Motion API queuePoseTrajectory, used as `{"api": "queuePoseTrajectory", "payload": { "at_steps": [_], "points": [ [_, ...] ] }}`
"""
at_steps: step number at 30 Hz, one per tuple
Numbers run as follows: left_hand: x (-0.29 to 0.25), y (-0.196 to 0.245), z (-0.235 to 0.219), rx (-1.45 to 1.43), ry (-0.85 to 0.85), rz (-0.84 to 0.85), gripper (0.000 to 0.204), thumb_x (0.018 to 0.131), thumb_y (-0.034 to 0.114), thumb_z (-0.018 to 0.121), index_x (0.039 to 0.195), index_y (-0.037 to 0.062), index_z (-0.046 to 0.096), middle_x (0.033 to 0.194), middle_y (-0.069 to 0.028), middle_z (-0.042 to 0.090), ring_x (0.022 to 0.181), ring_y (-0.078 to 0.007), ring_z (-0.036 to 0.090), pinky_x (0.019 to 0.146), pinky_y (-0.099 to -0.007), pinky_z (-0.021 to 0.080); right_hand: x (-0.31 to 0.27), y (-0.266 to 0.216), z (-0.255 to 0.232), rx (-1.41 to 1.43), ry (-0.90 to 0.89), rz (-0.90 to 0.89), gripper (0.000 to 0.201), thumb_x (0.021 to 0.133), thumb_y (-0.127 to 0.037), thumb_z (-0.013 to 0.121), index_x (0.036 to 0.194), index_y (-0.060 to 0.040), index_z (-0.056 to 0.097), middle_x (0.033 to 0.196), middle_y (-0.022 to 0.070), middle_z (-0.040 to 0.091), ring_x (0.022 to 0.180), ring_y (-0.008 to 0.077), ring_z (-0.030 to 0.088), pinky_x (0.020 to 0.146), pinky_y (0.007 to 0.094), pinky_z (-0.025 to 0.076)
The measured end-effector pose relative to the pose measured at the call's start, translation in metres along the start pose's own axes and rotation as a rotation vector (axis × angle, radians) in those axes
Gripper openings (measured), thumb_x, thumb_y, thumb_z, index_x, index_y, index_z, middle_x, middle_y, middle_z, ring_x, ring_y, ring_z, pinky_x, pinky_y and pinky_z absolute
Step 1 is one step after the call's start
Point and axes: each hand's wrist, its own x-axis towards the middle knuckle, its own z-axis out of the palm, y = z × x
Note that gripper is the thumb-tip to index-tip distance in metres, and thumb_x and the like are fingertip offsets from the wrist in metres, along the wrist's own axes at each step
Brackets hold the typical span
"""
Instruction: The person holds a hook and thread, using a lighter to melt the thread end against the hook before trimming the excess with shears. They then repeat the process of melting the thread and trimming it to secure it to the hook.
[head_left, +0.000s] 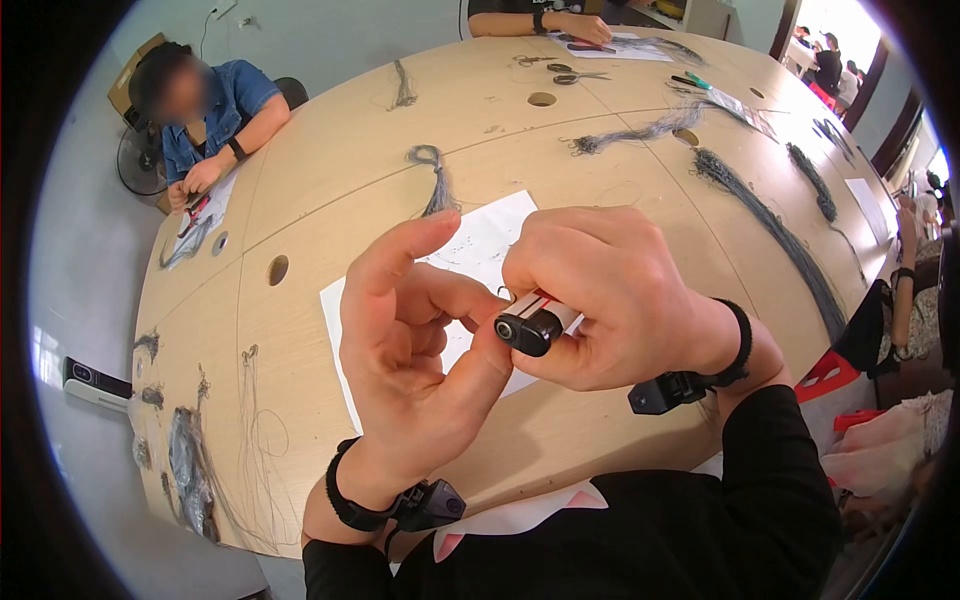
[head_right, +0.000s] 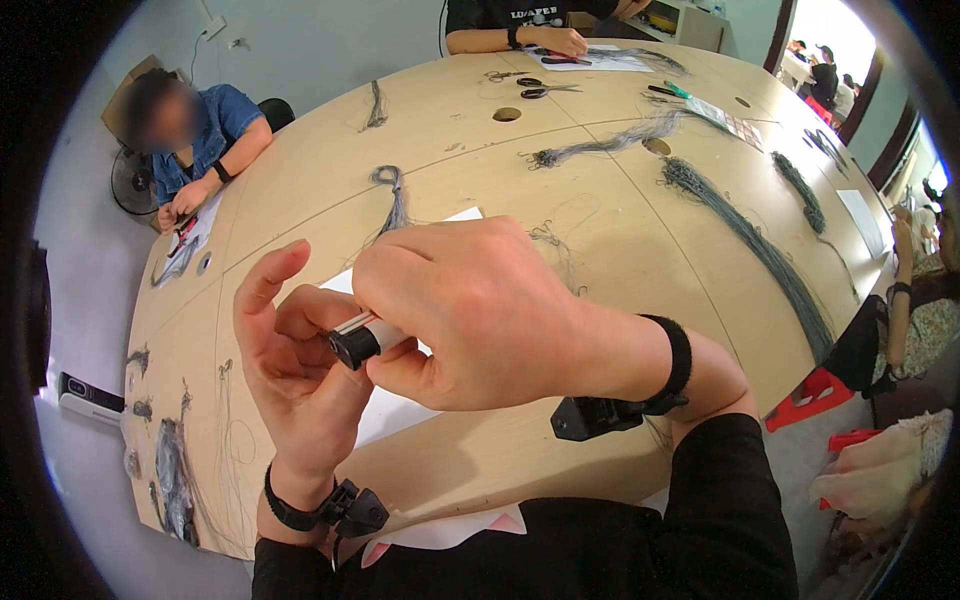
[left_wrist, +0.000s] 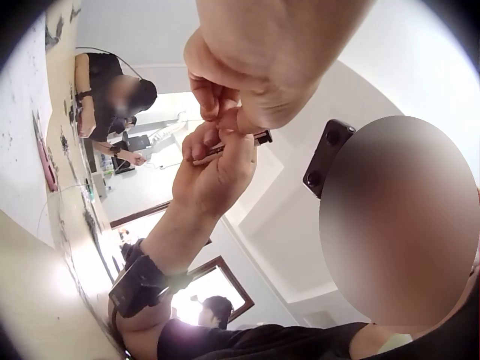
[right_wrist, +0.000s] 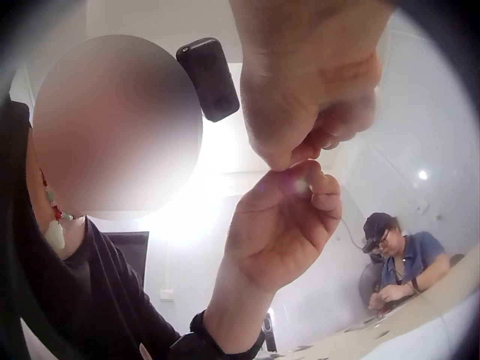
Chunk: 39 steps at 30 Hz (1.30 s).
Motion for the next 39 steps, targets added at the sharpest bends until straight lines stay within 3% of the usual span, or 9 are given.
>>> {"api": "queuePoseTrajectory", "payload": {
  "at_steps": [8, 10, 16, 23, 29, 31, 35, 37, 39],
  "points": [
    [0.001, 0.0, -0.001, -0.028, 0.018, 0.018, 0.051, 0.067, -0.009, 0.054, 0.113, 0.0018, 0.033, 0.071, -0.0065, 0.053, 0.068, -0.0093, 0.053, 0.063, -0.0192, 0.041, 0.0, 0.002, 0.0, -0.103, 0.022, -0.035, 0.021, 0.05, -0.005, 0.059, 0.063, -0.0058, 0.043, 0.055, 0.0044, 0.044, 0.048, 0.0228, 0.047, 0.039, 0.0302, 0.035],
    [0.002, 0.006, -0.004, 0.017, 0.097, 0.02, 0.051, 0.068, -0.009, 0.055, 0.112, 0.0016, 0.032, 0.071, -0.0066, 0.054, 0.067, -0.009, 0.053, 0.062, -0.0192, 0.042, 0.001, 0.007, 0.0, -0.035, 0.109, -0.034, 0.016, 0.052, -0.001, 0.058, 0.064, -0.0043, 0.048, 0.052, 0.0036, 0.041, 0.043, 0.0168, 0.041, 0.038, 0.0259, 0.031],
    [0.003, 0.011, -0.001, -0.04, 0.134, 0.012, 0.055, 0.068, -0.009, 0.055, 0.114, 0.0017, 0.027, 0.069, -0.0058, 0.054, 0.066, -0.0085, 0.052, 0.062, -0.0188, 0.041, 0.003, 0.0, -0.004, 0.034, 0.141, -0.032, 0.018, 0.055, 0.001, 0.056, 0.072, -0.0032, 0.054, 0.058, 0.0034, 0.052, 0.046, 0.0124, 0.046, 0.041, 0.0211, 0.035],
    [0.002, 0.006, -0.002, -0.102, 0.074, 0.011, 0.06, 0.068, -0.01, 0.054, 0.118, 0.0019, 0.022, 0.069, -0.0054, 0.053, 0.066, -0.0082, 0.052, 0.064, -0.0186, 0.041, -0.001, 0.002, 0.005, 0.042, 0.184, -0.12, 0.017, 0.056, 0.002, 0.057, 0.072, -0.0028, 0.054, 0.058, 0.0039, 0.052, 0.047, 0.0138, 0.048, 0.041, 0.0215, 0.037],
    [0.0, 0.005, 0.0, -0.069, 0.063, -0.047, 0.07, 0.064, -0.007, 0.056, 0.122, 0.0029, 0.019, 0.072, -0.0047, 0.052, 0.071, -0.0099, 0.053, 0.069, -0.0213, 0.041, -0.003, 0.004, 0.005, -0.032, 0.118, -0.144, 0.016, 0.056, -0.001, 0.061, 0.068, -0.0026, 0.051, 0.057, 0.0041, 0.048, 0.045, 0.0163, 0.046, 0.039, 0.0246, 0.035],
    [0.001, 0.005, 0.0, -0.052, 0.046, -0.006, 0.062, 0.066, -0.012, 0.052, 0.119, -0.001, 0.022, 0.067, -0.0052, 0.051, 0.063, -0.0082, 0.052, 0.06, -0.0181, 0.041, -0.004, 0.005, 0.006, -0.038, 0.103, -0.163, 0.017, 0.056, -0.003, 0.061, 0.068, -0.0033, 0.05, 0.057, 0.0039, 0.046, 0.045, 0.0176, 0.045, 0.038, 0.026, 0.034],
    [0.002, 0.004, -0.001, 0.003, 0.024, 0.015, 0.061, 0.066, -0.011, 0.052, 0.118, -0.0004, 0.022, 0.066, -0.005, 0.051, 0.062, -0.0078, 0.051, 0.059, -0.0174, 0.04, -0.002, 0.004, 0.002, -0.129, 0.054, -0.143, 0.017, 0.056, -0.004, 0.061, 0.067, -0.0037, 0.049, 0.057, 0.0039, 0.047, 0.046, 0.0187, 0.045, 0.039, 0.0262, 0.034],
    [0.002, 0.007, 0.0, -0.041, 0.101, -0.002, 0.06, 0.067, -0.011, 0.052, 0.118, 0.0007, 0.022, 0.066, -0.0048, 0.051, 0.06, -0.0076, 0.05, 0.059, -0.0168, 0.04, 0.001, 0.005, 0.0, -0.174, 0.076, -0.105, 0.018, 0.054, -0.003, 0.062, 0.067, -0.0043, 0.049, 0.058, 0.0042, 0.047, 0.046, 0.0192, 0.045, 0.04, 0.0259, 0.035],
    [0.003, 0.008, -0.003, -0.079, 0.096, -0.041, 0.062, 0.069, -0.008, 0.053, 0.12, 0.0014, 0.02, 0.067, -0.004, 0.051, 0.063, -0.009, 0.051, 0.061, -0.0186, 0.041, 0.002, 0.007, -0.003, -0.068, 0.067, -0.065, 0.021, 0.053, -0.001, 0.061, 0.071, -0.0045, 0.052, 0.06, 0.0051, 0.05, 0.048, 0.0194, 0.048, 0.042, 0.0252, 0.037]
  ]
}}
